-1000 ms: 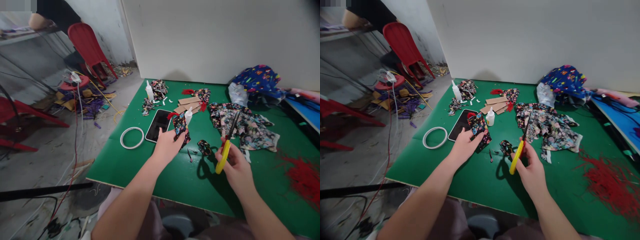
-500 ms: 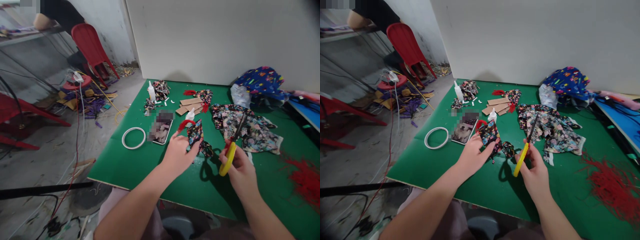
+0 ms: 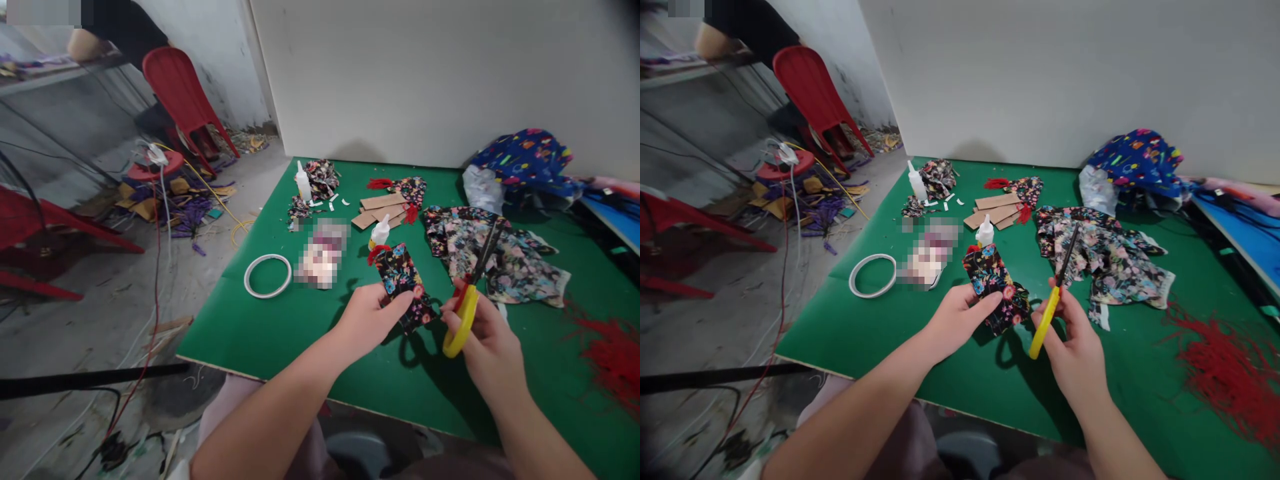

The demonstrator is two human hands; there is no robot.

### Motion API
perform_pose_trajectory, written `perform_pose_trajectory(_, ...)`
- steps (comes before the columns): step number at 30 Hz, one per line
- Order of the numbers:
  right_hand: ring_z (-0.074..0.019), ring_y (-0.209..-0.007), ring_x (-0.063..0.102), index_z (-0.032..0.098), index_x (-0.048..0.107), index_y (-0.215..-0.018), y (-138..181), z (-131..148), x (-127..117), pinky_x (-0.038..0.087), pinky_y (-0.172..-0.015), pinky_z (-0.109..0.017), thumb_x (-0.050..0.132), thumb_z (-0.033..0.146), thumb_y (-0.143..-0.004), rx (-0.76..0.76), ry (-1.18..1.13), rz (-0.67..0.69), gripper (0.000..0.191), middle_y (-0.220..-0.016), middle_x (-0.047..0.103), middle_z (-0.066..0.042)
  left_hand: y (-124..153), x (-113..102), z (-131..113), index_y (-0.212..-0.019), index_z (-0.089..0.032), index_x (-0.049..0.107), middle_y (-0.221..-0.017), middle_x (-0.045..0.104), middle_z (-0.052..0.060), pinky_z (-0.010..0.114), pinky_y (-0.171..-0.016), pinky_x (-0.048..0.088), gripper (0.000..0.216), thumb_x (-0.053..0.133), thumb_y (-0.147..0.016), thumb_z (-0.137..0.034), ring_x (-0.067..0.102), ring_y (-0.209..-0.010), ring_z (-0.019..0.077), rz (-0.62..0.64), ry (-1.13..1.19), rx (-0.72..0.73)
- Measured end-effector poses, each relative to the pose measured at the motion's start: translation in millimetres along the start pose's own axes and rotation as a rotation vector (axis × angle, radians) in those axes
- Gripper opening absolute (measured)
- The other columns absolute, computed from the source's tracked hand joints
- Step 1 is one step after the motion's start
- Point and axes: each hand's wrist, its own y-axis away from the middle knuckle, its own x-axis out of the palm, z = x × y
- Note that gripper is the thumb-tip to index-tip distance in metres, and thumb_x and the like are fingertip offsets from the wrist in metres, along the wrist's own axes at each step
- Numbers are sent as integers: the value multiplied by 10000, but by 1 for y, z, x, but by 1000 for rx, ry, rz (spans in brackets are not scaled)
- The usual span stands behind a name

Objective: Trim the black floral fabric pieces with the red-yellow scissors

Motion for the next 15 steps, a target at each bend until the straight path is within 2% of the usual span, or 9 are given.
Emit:
perform_pose_trajectory(10, -188, -895, 600, 274, 536, -1194, 0, -15, -3, 495, -831, -365, 659, 440, -735, -80, 74, -5, 503, -983, 647, -28, -3, 0, -3, -888, -130, 656, -819, 665, 34, 256, -713, 458, 270, 568, -828, -379, 578, -730, 130, -39, 120, -17)
perform_pose_trajectory(15, -218, -1007, 595, 285, 519, -1261, 2, -25, -5, 464, -919, -411, 654, 429, -744, -94, 124, -3, 553, -1085, 643, -46, -5, 1, -3, -839, -134, 654, -706, 620, -8, 202, -577, 419, 244, 601, -801, -370, 517, -608, 83, -111, 174, -11)
